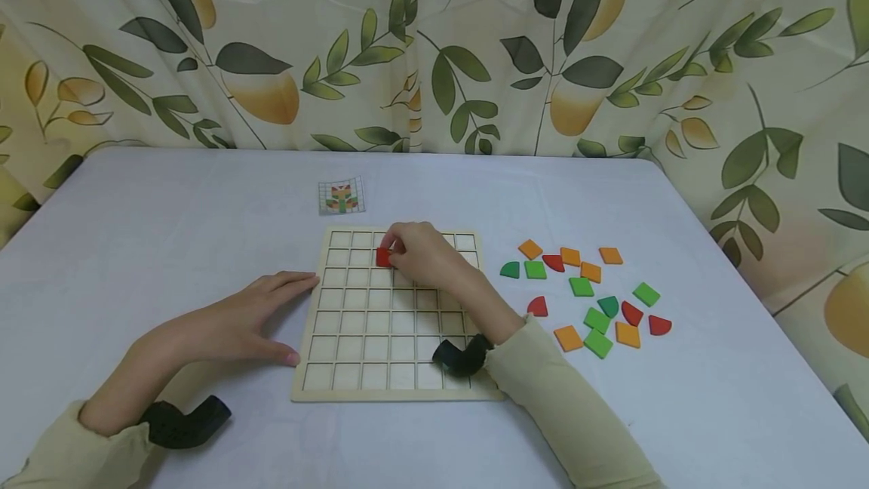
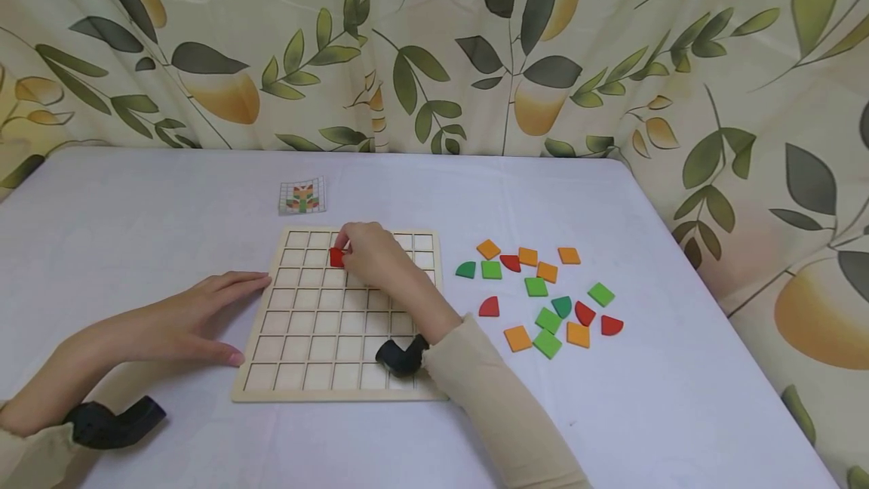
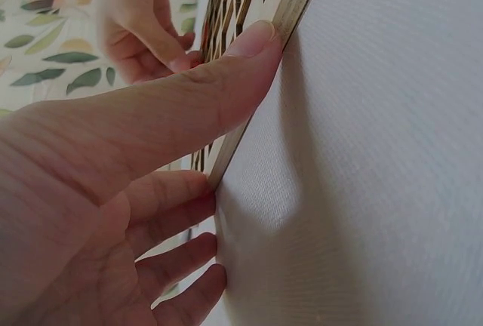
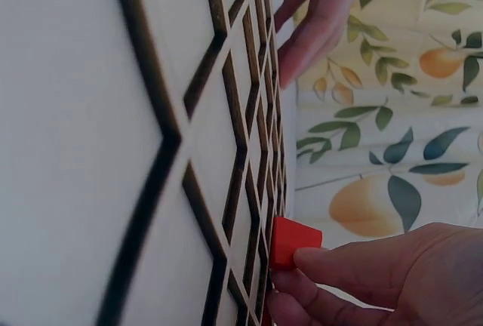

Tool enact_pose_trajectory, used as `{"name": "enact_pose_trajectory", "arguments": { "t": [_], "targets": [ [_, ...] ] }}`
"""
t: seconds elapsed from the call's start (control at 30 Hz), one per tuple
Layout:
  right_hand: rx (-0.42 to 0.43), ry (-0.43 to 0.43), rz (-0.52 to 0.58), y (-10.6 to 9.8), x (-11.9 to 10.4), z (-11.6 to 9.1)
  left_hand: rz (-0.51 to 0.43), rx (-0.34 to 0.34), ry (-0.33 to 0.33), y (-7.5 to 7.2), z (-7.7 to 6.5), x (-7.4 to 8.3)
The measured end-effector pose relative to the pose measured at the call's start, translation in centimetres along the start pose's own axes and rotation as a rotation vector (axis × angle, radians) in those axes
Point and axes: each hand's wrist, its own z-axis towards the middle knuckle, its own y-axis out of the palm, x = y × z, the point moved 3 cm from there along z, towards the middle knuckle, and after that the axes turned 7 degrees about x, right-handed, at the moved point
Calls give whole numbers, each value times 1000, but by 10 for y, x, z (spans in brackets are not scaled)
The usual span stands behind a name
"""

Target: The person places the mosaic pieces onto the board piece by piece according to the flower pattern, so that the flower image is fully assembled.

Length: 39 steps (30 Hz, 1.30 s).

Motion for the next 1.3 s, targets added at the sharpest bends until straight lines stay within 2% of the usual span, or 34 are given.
{"name": "enact_pose_trajectory", "arguments": {
  "t": [0.83,1.3],
  "targets": [
    [96,45,-74,3,-7,0,17,2,-8,0,1,0],
    [111,76,-83,4,-5,-1,7,-2,-17,1,2,0]
  ]
}}
